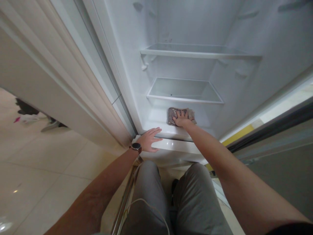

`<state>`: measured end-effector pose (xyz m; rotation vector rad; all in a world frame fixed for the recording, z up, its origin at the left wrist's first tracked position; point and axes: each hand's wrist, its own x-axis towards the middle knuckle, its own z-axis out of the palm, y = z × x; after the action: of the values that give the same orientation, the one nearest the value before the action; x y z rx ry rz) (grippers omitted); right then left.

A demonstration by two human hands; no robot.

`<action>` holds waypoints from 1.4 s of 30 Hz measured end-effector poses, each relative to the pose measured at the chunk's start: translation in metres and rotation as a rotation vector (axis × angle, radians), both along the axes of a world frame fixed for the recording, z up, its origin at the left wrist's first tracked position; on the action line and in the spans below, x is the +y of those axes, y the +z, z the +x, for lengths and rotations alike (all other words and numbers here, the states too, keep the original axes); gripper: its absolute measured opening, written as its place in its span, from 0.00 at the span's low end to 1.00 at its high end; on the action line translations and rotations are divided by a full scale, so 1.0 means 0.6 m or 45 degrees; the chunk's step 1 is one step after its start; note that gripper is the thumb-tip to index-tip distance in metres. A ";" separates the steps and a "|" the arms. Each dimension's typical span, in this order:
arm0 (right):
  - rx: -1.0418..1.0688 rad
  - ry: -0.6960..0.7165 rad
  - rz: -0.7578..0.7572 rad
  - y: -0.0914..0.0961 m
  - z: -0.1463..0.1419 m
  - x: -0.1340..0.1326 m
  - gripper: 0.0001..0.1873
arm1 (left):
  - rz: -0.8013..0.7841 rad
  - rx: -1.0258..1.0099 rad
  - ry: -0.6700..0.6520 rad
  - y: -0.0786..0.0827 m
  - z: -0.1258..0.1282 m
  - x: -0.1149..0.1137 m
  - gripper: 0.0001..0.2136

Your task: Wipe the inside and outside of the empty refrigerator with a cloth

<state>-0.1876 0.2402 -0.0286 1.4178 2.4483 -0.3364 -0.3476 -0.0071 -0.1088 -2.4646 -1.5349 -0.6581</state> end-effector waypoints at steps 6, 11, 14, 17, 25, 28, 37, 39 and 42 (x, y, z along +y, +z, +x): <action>0.053 -0.020 -0.004 -0.002 0.015 -0.008 0.42 | 0.024 0.015 -0.004 0.000 0.001 0.000 0.29; 0.061 0.006 0.012 -0.002 0.038 -0.027 0.41 | 0.004 0.012 0.006 0.000 -0.001 0.001 0.29; 0.089 0.037 0.038 -0.003 0.056 -0.043 0.41 | 0.007 0.028 0.003 -0.003 -0.002 0.002 0.29; 0.088 0.072 0.034 -0.001 0.078 -0.060 0.40 | 0.030 0.041 -0.004 -0.004 -0.002 0.003 0.29; 0.069 0.043 0.013 0.016 0.122 -0.095 0.39 | 0.022 0.047 0.003 0.002 0.000 0.004 0.28; 0.068 -0.018 0.016 0.017 0.119 -0.097 0.39 | 0.013 0.046 0.004 0.003 0.000 0.004 0.28; 0.092 -0.092 -0.045 0.016 0.098 -0.072 0.40 | 0.007 0.036 0.002 0.003 0.000 0.003 0.28; 0.094 -0.104 -0.052 0.017 0.094 -0.065 0.39 | 0.002 0.035 0.008 0.004 0.000 0.002 0.28; 0.101 -0.117 -0.072 0.019 0.088 -0.054 0.39 | -0.003 0.030 0.007 0.005 0.001 0.000 0.29</action>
<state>-0.1347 0.2080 -0.0171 1.5232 2.4196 -0.4878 -0.3470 -0.0069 -0.1056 -2.4602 -1.5345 -0.6245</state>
